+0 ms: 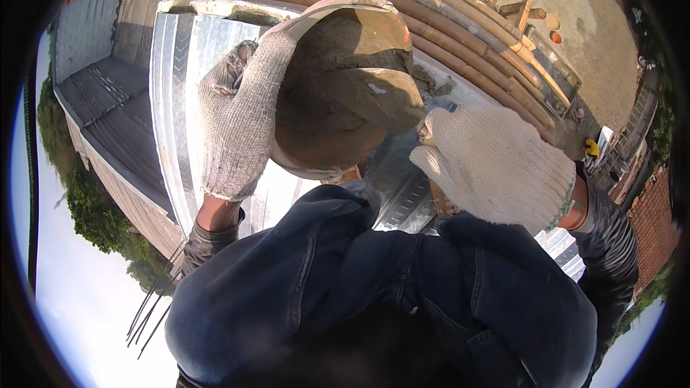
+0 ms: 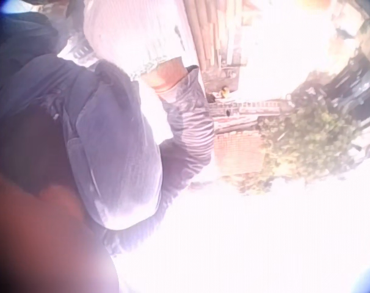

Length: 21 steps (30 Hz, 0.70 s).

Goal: The person scoops cement from a bucket and applies it to the seams of a corrugated metal roof using a trowel. The person repeatedly scoops and spreads the cement along the roof joints.

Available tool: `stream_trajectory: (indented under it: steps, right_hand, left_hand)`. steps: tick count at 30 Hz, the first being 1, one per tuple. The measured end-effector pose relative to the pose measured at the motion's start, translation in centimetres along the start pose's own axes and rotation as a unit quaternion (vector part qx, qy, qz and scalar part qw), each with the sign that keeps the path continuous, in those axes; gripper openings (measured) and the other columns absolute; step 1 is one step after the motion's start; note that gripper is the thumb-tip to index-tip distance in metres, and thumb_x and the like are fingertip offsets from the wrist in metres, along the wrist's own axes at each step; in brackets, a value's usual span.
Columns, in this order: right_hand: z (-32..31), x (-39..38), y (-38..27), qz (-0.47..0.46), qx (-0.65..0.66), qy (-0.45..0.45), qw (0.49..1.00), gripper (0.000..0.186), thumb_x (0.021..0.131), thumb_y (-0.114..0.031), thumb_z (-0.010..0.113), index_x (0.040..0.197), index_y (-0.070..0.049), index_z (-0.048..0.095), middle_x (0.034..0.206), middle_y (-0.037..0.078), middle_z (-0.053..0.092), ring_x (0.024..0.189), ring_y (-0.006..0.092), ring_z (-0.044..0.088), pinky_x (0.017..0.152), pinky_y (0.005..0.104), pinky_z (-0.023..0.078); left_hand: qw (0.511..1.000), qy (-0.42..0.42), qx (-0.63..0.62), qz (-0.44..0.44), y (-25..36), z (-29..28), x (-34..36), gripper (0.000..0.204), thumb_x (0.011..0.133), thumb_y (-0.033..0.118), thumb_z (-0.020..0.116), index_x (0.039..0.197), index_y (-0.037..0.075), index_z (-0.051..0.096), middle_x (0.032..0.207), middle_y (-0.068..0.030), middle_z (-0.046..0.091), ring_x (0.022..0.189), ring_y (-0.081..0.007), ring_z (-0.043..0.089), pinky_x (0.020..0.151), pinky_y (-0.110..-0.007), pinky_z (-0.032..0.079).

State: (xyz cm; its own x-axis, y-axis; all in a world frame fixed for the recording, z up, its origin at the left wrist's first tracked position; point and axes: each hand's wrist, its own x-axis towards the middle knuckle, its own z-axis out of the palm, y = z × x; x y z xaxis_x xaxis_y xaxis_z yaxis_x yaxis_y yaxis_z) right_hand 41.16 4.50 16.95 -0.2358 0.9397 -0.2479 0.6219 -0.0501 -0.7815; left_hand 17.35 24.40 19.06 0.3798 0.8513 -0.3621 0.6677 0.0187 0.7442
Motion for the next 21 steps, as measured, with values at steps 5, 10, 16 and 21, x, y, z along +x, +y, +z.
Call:
stream_trajectory:
  steps: [5,10,16,21]
  right_hand:
    - [0.8,2.9,0.0,-0.023,0.028,-0.041,0.999,0.039,0.104,-0.036,0.074,0.128,-0.005,0.071,0.109,0.019,0.077,0.1,0.0382,0.078,0.084,0.0471,0.063]
    - [3.6,4.6,-0.9,0.008,0.073,-0.099,0.992,0.039,0.107,-0.037,0.071,0.129,-0.005,0.071,0.11,0.02,0.077,0.101,0.0374,0.079,0.085,0.0475,0.064]
    - [4.5,3.4,-2.3,0.073,0.107,-0.165,0.978,0.039,0.109,-0.038,0.067,0.129,-0.005,0.071,0.112,0.02,0.078,0.102,0.0365,0.08,0.086,0.0481,0.065]
    - [5.5,2.5,-0.7,0.039,0.168,-0.097,0.98,0.035,0.106,-0.036,0.073,0.119,-0.005,0.069,0.096,0.02,0.075,0.09,0.0407,0.078,0.077,0.0489,0.062]
  left_hand:
    - [0.999,-0.003,-0.036,0.035,0.3,0.8,-0.8,0.037,0.114,0.041,0.073,0.114,0.005,0.082,0.086,0.0043,0.069,0.075,-0.0051,0.06,0.07,-0.024,0.048]
    - [0.998,-0.005,-0.051,0.025,-0.6,0.5,-0.8,0.04,0.113,0.043,0.072,0.12,0.005,0.081,0.086,0.0034,0.069,0.074,-0.005,0.061,0.07,-0.024,0.048]
    - [0.995,0.029,-0.097,-0.017,-3.6,-1.7,1.1,0.041,0.117,0.039,0.067,0.133,0.003,0.078,0.097,-0.0027,0.076,0.084,-0.01,0.07,0.078,-0.027,0.056]
    - [0.996,0.048,-0.065,0.029,-6.0,-3.8,3.5,0.04,0.115,0.041,0.07,0.126,0.004,0.08,0.099,-0.0041,0.077,0.086,-0.0093,0.069,0.077,-0.028,0.055]
